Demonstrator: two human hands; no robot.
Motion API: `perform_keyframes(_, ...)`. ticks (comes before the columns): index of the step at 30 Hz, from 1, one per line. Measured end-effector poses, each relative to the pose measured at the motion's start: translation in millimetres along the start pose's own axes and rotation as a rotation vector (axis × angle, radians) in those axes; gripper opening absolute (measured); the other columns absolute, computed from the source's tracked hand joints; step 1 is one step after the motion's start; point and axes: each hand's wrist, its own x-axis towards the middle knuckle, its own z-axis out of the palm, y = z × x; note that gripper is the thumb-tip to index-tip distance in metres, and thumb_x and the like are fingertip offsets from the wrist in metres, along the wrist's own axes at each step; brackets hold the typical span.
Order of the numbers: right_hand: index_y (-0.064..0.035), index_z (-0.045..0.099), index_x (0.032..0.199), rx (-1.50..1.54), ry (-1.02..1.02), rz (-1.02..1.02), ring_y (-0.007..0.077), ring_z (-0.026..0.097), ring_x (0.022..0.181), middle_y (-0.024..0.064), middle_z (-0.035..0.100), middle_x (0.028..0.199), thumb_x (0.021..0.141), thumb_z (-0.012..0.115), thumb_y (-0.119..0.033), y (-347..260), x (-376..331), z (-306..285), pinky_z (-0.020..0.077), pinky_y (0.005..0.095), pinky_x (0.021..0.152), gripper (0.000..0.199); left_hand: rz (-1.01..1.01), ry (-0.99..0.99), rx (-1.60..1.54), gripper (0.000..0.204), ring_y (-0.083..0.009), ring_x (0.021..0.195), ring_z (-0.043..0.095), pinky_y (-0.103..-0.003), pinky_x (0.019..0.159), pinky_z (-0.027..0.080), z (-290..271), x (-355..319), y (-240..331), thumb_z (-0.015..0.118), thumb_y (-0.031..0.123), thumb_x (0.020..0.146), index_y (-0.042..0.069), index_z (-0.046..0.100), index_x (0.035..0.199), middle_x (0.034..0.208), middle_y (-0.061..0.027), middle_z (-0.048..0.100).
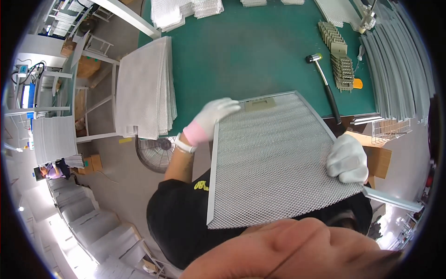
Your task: Assemble air filters by placing mesh sheets into metal frames and securing them using an electric screwdriver.
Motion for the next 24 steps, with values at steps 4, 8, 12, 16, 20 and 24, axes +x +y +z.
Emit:
perform_keyframes(4,-0.0077,0.043,0.059,0.046,0.023,-0.004,0.0186,0.051,0.048,0.0045,0.052,0.060,0.106,0.050,-0.027,138.6,96.9,72.9,0.0446,0.0380,0.046,0.052,-0.089,0.013,0.057,0.041,-0.0348,0.119,0.060,-0.045,0.101,0.047,-3.4,-22.0,-15.4,0.067,0.015,0.084,0.007,0.064,0.123,0.121,-0.0139,0.066)
perform_keyframes(8,-0.0084,0.041,0.058,0.025,0.029,0.020,0.0184,0.050,0.047,0.0043,0.051,0.060,0.106,0.049,-0.027,88.4,54.2,48.6,0.0443,0.0383,0.045,0.053,-0.149,-0.041,0.169,0.032,-0.0328,0.108,0.062,-0.045,0.096,0.048,-16.5,-31.7,-18.1,0.061,0.004,0.082,0.009,0.069,0.112,0.105,-0.0109,0.067)
perform_keyframes(12,-0.0091,0.039,0.057,-0.008,0.041,0.056,0.0182,0.050,0.046,0.0041,0.051,0.059,0.107,0.049,-0.026,73.4,61.4,47.8,0.0440,0.0387,0.045,0.054,-0.147,-0.171,0.318,0.027,-0.0334,0.101,0.062,-0.044,0.093,0.048,-45.6,-16.4,-15.7,0.057,0.002,0.081,0.008,0.072,0.102,0.093,-0.0101,0.065)
perform_keyframes(16,-0.0098,0.037,0.056,-0.041,0.052,0.080,0.0179,0.049,0.046,0.0039,0.050,0.059,0.107,0.048,-0.025,60.9,36.7,57.9,0.0437,0.0390,0.044,0.055,-0.051,0.229,-0.159,0.042,-0.0331,0.135,0.050,-0.044,0.116,0.036,-28.6,27.4,6.2,0.055,0.020,0.101,0.006,0.056,0.140,0.142,-0.0166,0.056)
perform_keyframes(20,-0.0104,0.035,0.055,-0.117,0.056,0.168,0.0177,0.048,0.045,0.0038,0.050,0.058,0.107,0.047,-0.025,109.5,101.3,82.3,0.0434,0.0394,0.044,0.056,-0.132,-0.432,-0.164,0.053,-0.0339,0.141,0.044,-0.045,0.120,0.029,-3.8,60.3,1.0,0.050,0.036,0.103,0.001,0.052,0.143,0.149,-0.0136,0.052)
perform_keyframes(24,-0.0111,0.034,0.054,-0.141,0.041,0.201,0.0175,0.047,0.044,0.0036,0.049,0.058,0.107,0.046,-0.024,126.6,119.3,88.8,0.0432,0.0398,0.044,0.057,-0.080,-0.304,-0.374,0.051,-0.0326,0.122,0.059,-0.045,0.108,0.042,-48.7,51.6,13.6,0.048,0.041,0.103,-0.003,0.068,0.118,0.123,-0.0178,0.067)
